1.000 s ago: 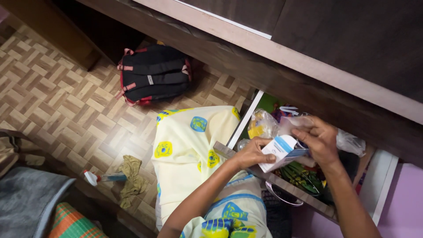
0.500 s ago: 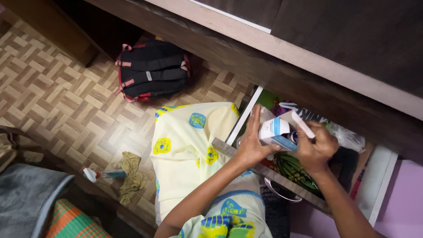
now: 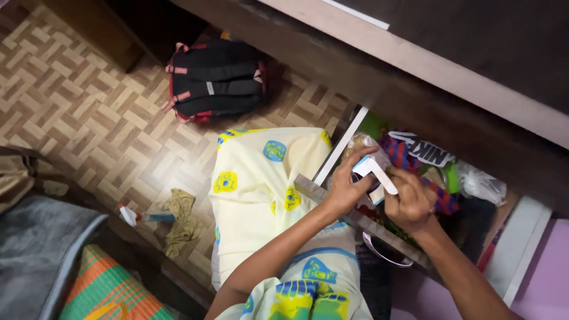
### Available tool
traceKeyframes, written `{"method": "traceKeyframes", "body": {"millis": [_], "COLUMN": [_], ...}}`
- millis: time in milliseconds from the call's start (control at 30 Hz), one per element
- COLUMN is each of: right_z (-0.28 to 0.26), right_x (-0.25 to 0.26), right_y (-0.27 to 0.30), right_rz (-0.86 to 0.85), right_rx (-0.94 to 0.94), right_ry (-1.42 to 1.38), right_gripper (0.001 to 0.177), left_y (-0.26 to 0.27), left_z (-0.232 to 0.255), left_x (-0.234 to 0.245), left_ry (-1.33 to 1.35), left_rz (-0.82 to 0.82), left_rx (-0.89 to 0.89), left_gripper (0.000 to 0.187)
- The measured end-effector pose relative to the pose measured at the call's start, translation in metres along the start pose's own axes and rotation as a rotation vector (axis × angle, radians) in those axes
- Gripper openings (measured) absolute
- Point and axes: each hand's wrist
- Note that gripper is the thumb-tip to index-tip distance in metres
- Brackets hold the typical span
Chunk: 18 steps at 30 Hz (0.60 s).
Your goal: Organizing books in a cabinet and searching through a desk drawer for specific items.
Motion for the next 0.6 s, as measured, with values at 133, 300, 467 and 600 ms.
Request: {"method": "traceKeyframes", "body": {"millis": [133,300,467,600], "right_z": [0.005,0.020,0.027,0.027], "right_x": [0.000,-0.003,-0.002,0.002], "right_y": [0.002,0.006,0.002,-0.010], "right_rz": [0.029,0.057,0.023,-0.090], "right_rx": [-0.166,-0.324,-0.453,-0.421], "right_ry": [-0.061,-0.219,-0.327,-0.136], "right_gripper": [0.012,0.010,0.012,0.022], "left_y": [-0.002,0.000,-0.001,-0.003], "left_z": [-0.022,-0.022,-0.018,-0.013], "left_x": [-0.012,-0.012,-0.009,-0.005], "left_ry": [0.221,0.289,0.309,0.259], "left_rz": [0.003,0.043,0.137,0.216], "left_rx": [0.070,0.113,0.025,-0.021], "left_gripper": [0.044,0.038,0.047,0.048]}}
Point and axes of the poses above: each hand's wrist, its own y-axis away from the middle knuckle, its own x-axis out of the back of the hand, z = x × y, and after that the axes turned 13 degrees about -y, right-handed
